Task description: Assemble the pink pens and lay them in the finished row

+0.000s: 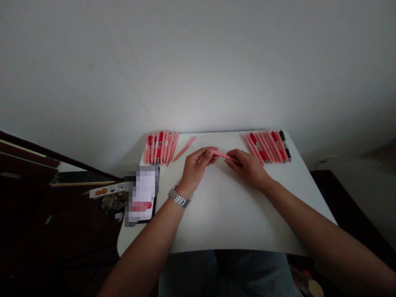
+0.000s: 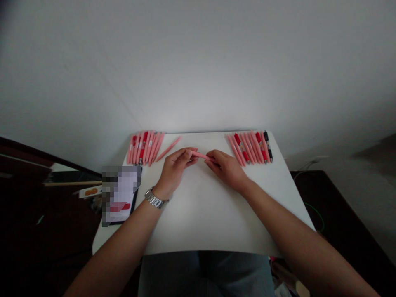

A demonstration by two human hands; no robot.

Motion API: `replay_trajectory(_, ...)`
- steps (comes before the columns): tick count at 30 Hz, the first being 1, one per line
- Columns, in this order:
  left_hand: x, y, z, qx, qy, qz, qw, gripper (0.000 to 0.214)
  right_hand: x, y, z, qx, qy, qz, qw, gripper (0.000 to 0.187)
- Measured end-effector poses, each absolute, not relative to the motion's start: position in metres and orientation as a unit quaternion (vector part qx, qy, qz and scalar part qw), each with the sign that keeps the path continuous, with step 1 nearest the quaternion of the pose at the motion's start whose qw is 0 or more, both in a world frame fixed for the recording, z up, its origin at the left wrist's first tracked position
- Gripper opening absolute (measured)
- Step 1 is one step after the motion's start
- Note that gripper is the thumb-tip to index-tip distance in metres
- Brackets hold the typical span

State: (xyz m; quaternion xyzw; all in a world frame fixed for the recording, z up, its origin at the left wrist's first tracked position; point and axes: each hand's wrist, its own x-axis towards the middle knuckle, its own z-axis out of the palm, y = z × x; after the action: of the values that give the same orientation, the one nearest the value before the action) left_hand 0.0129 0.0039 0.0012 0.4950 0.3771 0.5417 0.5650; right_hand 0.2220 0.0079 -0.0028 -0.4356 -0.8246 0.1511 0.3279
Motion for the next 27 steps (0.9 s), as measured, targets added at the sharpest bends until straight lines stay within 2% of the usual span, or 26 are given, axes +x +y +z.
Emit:
replay_trajectory(3,0.0127,0.0037,0.0015,0.494,0.376,0.541,0.568,0.037,0.2201,0.0058,-0.0002,-0.456,-0.814,0.163,0.321,0.013)
replay_trajectory(12,0.0126,0.0043,0.0023,0.481,0.382,0.539,0.577,0.042,0.2186,0.007,0.0005,-0.413,-0.826,0.154,0.351,0.029)
replay_trajectory(27,0.0125,0.0044,-0.0003,0.483,0.388,0.535,0.574,0.041,0.2217,0.0066,-0.0012,-0.448,-0.812,0.167,0.335,0.014)
